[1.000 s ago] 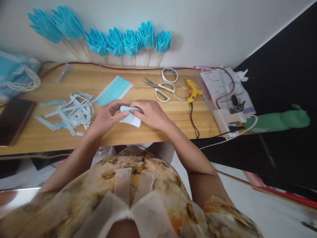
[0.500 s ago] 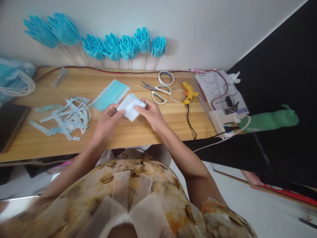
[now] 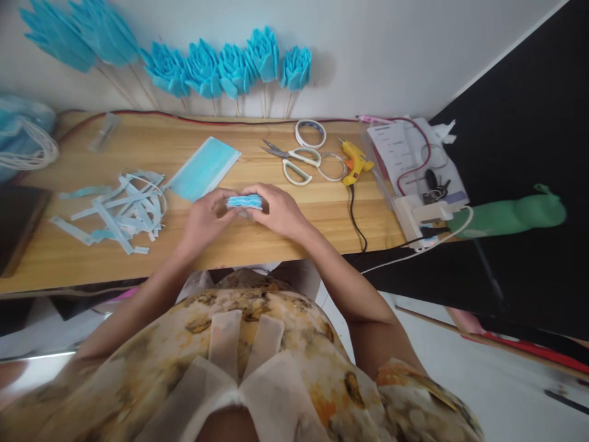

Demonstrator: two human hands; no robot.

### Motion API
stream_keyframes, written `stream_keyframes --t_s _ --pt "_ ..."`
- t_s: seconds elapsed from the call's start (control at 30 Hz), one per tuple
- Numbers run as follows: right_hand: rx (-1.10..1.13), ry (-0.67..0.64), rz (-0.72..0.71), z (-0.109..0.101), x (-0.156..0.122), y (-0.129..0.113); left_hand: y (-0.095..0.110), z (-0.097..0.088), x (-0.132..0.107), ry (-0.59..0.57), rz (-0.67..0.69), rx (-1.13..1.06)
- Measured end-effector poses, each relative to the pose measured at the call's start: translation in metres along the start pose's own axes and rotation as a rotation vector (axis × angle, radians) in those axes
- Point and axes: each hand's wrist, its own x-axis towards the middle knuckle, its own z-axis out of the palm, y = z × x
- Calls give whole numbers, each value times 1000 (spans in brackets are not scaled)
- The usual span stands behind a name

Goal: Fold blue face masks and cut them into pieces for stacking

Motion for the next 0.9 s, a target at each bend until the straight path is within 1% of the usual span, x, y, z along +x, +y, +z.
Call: stream_keyframes --t_s 0.07,0.13,0.3,0.4,0.47,0.57,0.67,0.77,0.83,0.9 --pt "3 -21 28 5 -3 5 -4 3 -2 -45 -24 28" --pt "13 -23 43 8 -5 9 -5 3 -4 -59 -45 42" --pt "41 -7 49 9 -5 11 -3 2 -2 -46 -97 30" --pt "62 8 95 9 -2 10 -3 1 1 -31 -126 13" --pt "69 19 125 8 1 8 -2 0 3 -14 -128 13" --pt "64 36 101 6 3 6 1 -3 3 7 -91 29" --pt "27 10 83 6 2 5 1 -4 1 -25 -87 45" --pt "27 -11 133 9 -1 5 -3 -2 -1 -57 -119 74" --pt "85 -4 180 10 -2 5 -6 0 -1 -49 -131 17" --pt "208 -3 211 12 -2 6 -7 1 0 -49 -152 -159"
